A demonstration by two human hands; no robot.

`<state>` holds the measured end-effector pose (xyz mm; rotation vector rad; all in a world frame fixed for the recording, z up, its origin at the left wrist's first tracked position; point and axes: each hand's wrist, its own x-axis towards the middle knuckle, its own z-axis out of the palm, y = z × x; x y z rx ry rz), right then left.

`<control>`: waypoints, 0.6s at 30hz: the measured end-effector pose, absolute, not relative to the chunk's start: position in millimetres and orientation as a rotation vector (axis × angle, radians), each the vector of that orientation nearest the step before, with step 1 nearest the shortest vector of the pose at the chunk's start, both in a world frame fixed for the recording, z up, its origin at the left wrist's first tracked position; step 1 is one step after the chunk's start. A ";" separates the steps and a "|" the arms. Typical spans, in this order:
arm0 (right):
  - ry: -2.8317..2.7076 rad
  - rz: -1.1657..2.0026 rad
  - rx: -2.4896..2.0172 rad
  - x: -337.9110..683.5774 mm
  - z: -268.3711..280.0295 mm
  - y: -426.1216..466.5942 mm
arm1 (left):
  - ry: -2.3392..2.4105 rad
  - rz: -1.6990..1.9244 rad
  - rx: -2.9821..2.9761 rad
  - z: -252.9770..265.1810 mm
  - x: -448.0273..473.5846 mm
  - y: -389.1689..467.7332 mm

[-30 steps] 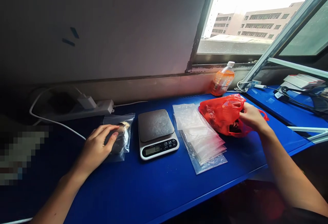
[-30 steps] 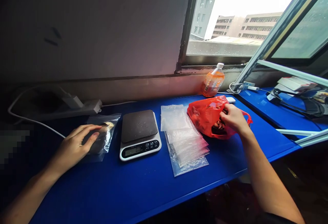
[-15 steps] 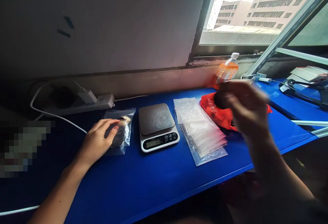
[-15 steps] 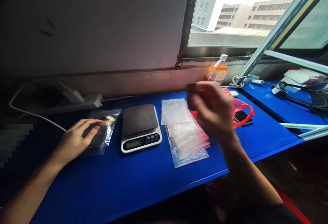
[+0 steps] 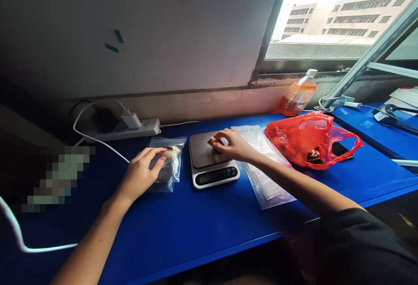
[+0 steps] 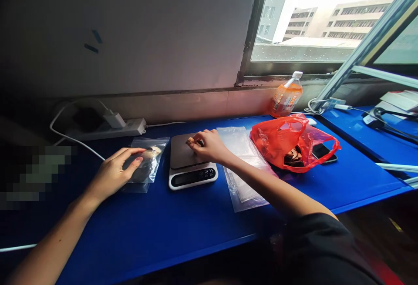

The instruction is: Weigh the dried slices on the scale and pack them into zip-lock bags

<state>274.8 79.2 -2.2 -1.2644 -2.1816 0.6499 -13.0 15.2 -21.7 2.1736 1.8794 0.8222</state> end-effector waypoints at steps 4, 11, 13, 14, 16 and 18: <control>-2.074 0.496 -1.299 288.4 -1.9 86.5 | 1.893 0.816 2.170 -20.8 -12.2 13.4; -1.767 0.222 -1.148 350.8 -2.5 84.5 | 1.879 0.833 2.183 -24.8 -17.1 14.7; -1.668 0.011 -1.133 378.4 0.4 82.8 | 1.887 0.816 2.168 -25.6 -17.7 15.5; -1.589 -0.113 -1.134 393.7 3.2 81.6 | 1.892 0.805 2.162 -25.8 -17.7 15.7; -1.360 -0.372 -1.130 427.3 10.9 77.3 | 1.902 0.790 2.142 -25.5 -17.4 15.5; -1.077 -0.574 -1.124 463.3 19.5 69.6 | 1.919 0.779 2.111 -24.2 -16.8 14.9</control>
